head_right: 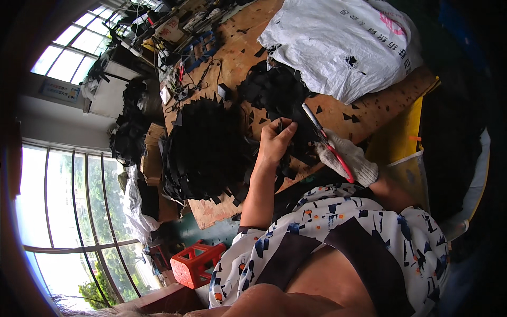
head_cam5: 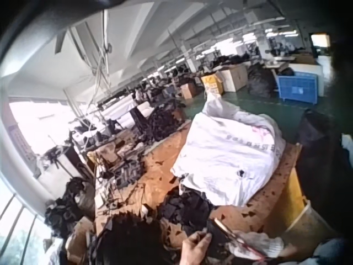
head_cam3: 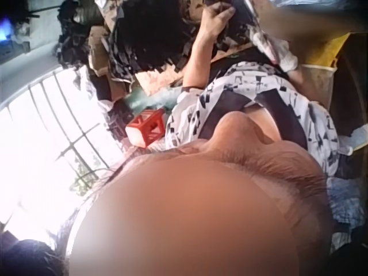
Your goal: The person holds pieces of black leather by hand and uses scissors to trim the edges of several pieces one by one at a workshop table.
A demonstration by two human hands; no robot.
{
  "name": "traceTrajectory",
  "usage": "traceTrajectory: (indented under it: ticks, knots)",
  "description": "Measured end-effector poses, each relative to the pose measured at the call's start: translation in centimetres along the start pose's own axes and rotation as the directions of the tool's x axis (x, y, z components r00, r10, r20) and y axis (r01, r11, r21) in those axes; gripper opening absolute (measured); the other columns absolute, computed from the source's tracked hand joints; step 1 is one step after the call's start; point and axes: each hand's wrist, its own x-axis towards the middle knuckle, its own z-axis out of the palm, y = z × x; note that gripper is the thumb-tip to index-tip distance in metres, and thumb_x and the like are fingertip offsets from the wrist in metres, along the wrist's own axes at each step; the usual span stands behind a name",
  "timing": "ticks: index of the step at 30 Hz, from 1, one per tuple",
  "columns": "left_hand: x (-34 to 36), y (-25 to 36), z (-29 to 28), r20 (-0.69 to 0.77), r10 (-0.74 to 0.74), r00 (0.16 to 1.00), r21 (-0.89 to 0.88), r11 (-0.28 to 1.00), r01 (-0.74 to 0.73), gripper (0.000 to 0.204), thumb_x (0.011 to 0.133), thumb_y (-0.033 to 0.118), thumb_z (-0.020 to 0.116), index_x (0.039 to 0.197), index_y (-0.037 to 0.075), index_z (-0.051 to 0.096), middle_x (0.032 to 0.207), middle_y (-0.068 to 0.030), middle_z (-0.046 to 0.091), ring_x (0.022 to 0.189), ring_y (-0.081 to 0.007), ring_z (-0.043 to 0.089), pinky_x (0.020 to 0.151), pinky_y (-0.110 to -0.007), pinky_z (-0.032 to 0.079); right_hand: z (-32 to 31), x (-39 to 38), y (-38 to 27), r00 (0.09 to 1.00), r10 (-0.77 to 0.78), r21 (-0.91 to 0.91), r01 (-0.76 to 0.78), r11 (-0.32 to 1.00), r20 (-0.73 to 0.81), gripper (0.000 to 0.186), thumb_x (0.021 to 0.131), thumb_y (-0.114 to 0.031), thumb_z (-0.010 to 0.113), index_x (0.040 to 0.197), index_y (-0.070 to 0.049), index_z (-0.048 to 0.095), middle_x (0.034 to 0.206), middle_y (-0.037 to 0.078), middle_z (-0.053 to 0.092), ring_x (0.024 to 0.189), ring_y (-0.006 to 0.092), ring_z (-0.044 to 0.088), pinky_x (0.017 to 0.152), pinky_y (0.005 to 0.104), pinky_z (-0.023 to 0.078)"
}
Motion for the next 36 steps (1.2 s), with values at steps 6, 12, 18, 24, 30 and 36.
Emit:
traceTrajectory:
  ticks: [6,12,18,24,30,36]
  knots:
    - [0.0,0.4,0.8,0.013,-0.018,1.0,0.081,0.997,0.017,0.018,0.081,0.016,0.06,0.084,-0.002,0.06,0.065,0.001,0.054,0.059,-0.0053,0.047,0.055,-0.023,0.04,-1.8,0.1,-0.4,0.865,-0.398,-0.925,0.174,-0.337,0.307,0.046,0.087,-0.031,0.046,0.121,-0.002,0.038,0.089,0.017,0.055,0.072,0.0323,0.058,0.065,0.0411,0.047]
    - [0.1,0.2,0.5,0.033,-0.023,0.999,0.134,0.991,0.018,0.018,0.081,0.014,0.059,0.086,-0.003,0.061,0.066,0.0001,0.056,0.06,-0.0051,0.047,0.055,-0.023,0.04,-1.2,-0.6,0.3,0.696,-0.433,-0.809,0.395,-0.435,0.573,0.034,0.092,-0.027,0.041,0.115,-0.002,0.042,0.082,0.005,0.053,0.062,0.0085,0.052,0.056,0.0194,0.047]
    - [0.1,0.4,0.2,0.055,-0.045,0.997,0.032,0.999,0.044,0.017,0.081,0.013,0.058,0.086,-0.003,0.06,0.066,0.0003,0.055,0.06,-0.0054,0.046,0.055,-0.023,0.04,-2.0,-0.5,0.2,0.985,-0.153,-0.451,0.173,0.875,0.082,0.036,0.089,-0.027,0.042,0.114,-0.001,0.043,0.079,0.014,0.054,0.069,0.0321,0.056,0.066,0.0391,0.046]
    - [0.2,-1.6,0.2,0.131,0.053,0.99,0.145,0.987,-0.072,0.016,0.078,0.013,0.058,0.078,-0.003,0.057,0.059,-0.0029,0.051,0.058,-0.0082,0.044,0.054,-0.027,0.039,-0.1,-1.6,-0.2,0.897,-0.37,-0.97,0.224,-0.092,0.242,0.038,0.09,-0.032,0.042,0.114,-0.002,0.043,0.074,0.01,0.052,0.064,0.0263,0.055,0.062,0.036,0.045]
    - [0.1,-0.9,0.4,0.128,-0.016,0.992,0.164,0.986,-0.006,0.016,0.078,0.014,0.058,0.077,-0.002,0.057,0.058,-0.0023,0.049,0.057,-0.0083,0.043,0.052,-0.027,0.038,-1.2,-1.2,0.3,0.866,-0.414,-0.959,0.275,-0.071,0.279,0.034,0.091,-0.032,0.042,0.114,-0.007,0.044,0.07,0.003,0.052,0.058,0.0165,0.053,0.054,0.0271,0.044]
    - [-0.2,-1.0,0.6,0.117,-0.019,0.993,0.143,0.99,0.002,0.016,0.078,0.014,0.058,0.082,-0.002,0.06,0.061,-0.0007,0.052,0.058,-0.0077,0.045,0.053,-0.026,0.039,-3.4,0.3,0.5,0.991,-0.033,-0.228,0.062,0.972,0.131,0.029,0.093,-0.036,0.039,0.104,-0.013,0.051,0.063,-0.003,0.05,0.044,0.0079,0.048,0.039,0.0184,0.039]
